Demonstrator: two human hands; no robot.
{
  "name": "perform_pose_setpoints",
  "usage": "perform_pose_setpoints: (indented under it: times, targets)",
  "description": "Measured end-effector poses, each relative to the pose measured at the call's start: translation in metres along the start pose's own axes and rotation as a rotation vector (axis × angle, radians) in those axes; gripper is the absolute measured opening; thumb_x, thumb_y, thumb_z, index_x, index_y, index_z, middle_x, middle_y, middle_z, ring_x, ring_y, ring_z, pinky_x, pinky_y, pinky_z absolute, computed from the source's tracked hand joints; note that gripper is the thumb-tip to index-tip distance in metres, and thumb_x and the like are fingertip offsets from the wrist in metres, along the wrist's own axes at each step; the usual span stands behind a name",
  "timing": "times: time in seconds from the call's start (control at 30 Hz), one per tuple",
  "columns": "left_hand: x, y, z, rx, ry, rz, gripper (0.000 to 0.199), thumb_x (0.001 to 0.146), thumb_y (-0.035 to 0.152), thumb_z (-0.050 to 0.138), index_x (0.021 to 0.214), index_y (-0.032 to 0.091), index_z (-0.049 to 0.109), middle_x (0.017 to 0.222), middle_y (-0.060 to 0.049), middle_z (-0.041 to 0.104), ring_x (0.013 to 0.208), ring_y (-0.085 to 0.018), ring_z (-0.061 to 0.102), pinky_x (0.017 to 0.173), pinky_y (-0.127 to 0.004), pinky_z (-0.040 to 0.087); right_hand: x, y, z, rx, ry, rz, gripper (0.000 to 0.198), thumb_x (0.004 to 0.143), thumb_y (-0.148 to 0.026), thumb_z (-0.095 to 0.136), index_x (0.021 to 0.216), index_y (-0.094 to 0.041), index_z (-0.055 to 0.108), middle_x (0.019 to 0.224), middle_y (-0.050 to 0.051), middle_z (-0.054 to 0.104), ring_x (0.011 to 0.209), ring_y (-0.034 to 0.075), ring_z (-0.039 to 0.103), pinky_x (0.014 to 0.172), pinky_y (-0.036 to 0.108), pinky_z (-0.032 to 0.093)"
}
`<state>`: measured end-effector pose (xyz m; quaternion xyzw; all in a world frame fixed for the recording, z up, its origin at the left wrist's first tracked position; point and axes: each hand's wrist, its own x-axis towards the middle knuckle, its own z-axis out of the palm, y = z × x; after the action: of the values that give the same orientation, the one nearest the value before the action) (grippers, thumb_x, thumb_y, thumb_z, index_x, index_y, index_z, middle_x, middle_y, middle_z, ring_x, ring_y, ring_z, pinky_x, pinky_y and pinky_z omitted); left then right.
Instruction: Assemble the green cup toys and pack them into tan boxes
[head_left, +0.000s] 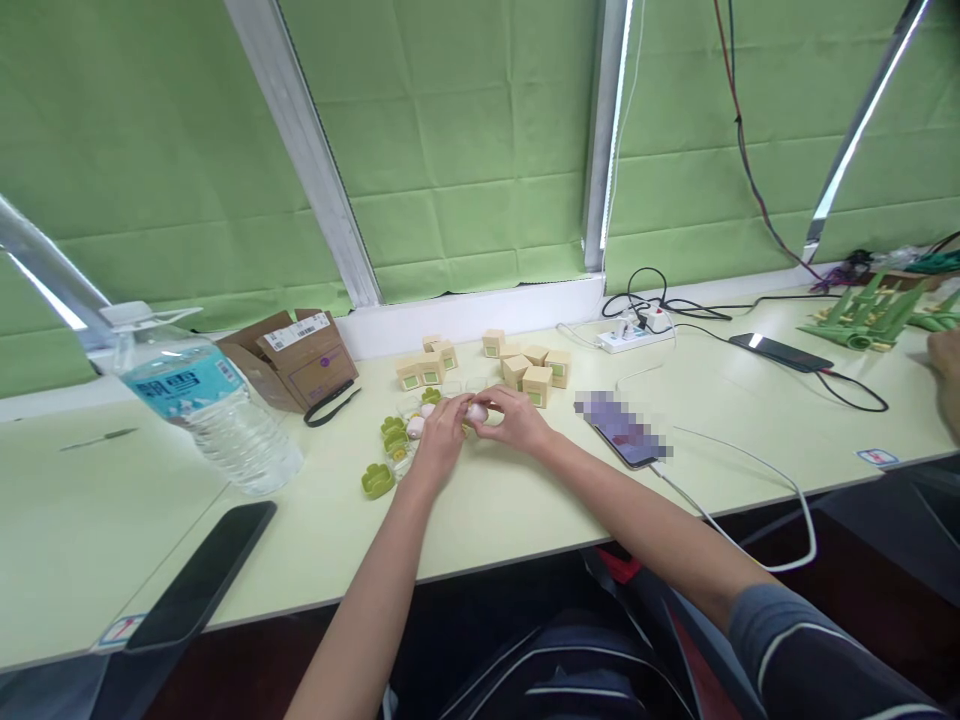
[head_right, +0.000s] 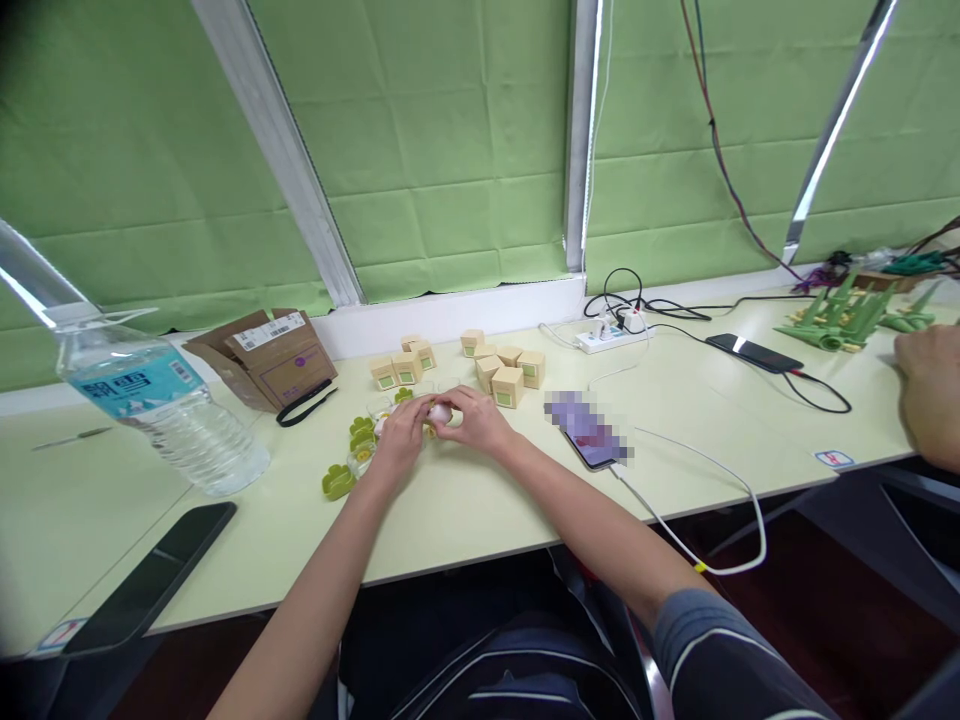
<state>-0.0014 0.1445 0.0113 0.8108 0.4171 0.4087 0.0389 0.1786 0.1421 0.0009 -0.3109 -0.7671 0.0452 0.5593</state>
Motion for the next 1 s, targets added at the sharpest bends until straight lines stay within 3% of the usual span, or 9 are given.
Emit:
perform_pose_setpoints:
  times: [0.13,0.27,0.43,0.5,0.67,0.9,1.0]
  targets:
    - [0.0,0.008,-0.008,-0.066,0.029,-0.01,0.036,0.106,0.034,0.036,0.125,0.022,0.064,0.116,-0.009,0.068,0.112,-0.022,0.062,0.101,-0.039,0.049,0.0,0.001,-0.004,0.142,0.045,0.158,0.025,0.081,-0.03,0.071,0.103,-0.018,0.072,0.096,0.007,0.073,0.088,0.019,0.07,0.079,0.033,0.065]
    - [-0.003,0.017,-0.013,-0.092,-0.006,-0.023,0.039,0.1,0.044,0.051,0.133,0.024,0.06,0.121,-0.009,0.063,0.114,-0.023,0.061,0.103,-0.04,0.048,0.001,-0.004,-0.006,0.285,0.07,0.321,0.031,0.082,-0.042,0.074,0.101,-0.018,0.074,0.097,0.008,0.075,0.089,0.019,0.072,0.079,0.033,0.067]
    - [-0.002,0.01,-0.011,-0.18,0.043,0.04,0.043,0.089,0.046,0.07,0.126,0.026,0.064,0.132,-0.01,0.063,0.125,-0.026,0.059,0.108,-0.044,0.047,0.002,-0.006,-0.004,0.361,0.06,0.406,0.039,0.08,-0.047,0.076,0.104,-0.017,0.075,0.096,0.009,0.076,0.089,0.02,0.073,0.079,0.034,0.067]
    - [-0.002,0.005,-0.009,-0.246,0.018,0.026,0.049,0.085,0.044,0.074,0.129,0.026,0.062,0.128,-0.009,0.066,0.116,-0.026,0.064,0.101,-0.043,0.052,0.002,-0.005,-0.004,0.377,0.06,0.434,0.04,0.079,-0.046,0.077,0.106,-0.017,0.075,0.096,0.008,0.075,0.089,0.02,0.073,0.081,0.035,0.067]
    - [-0.002,0.002,-0.008,-0.211,0.007,0.036,0.053,0.084,0.034,0.076,0.134,0.028,0.06,0.128,-0.009,0.065,0.115,-0.025,0.064,0.101,-0.044,0.052,0.002,-0.007,-0.007,0.391,0.02,0.406,0.036,0.079,-0.042,0.077,0.106,-0.018,0.076,0.103,0.008,0.074,0.095,0.02,0.072,0.088,0.036,0.065]
    - [-0.003,0.005,-0.012,-0.235,0.036,0.018,0.048,0.077,0.03,0.082,0.122,0.027,0.065,0.116,-0.006,0.064,0.1,-0.021,0.067,0.091,-0.039,0.058,0.002,-0.007,-0.005,0.384,-0.065,0.353,0.035,0.08,-0.041,0.077,0.109,-0.021,0.076,0.106,0.007,0.074,0.098,0.019,0.071,0.088,0.034,0.064]
    - [-0.003,0.003,-0.012,-0.249,0.017,0.009,0.046,0.076,0.029,0.082,0.119,0.026,0.065,0.117,-0.005,0.064,0.102,-0.021,0.067,0.091,-0.039,0.058,0.002,-0.006,-0.005,0.402,-0.082,0.374,0.033,0.081,-0.042,0.076,0.106,-0.02,0.077,0.102,0.007,0.076,0.096,0.02,0.072,0.087,0.034,0.064]
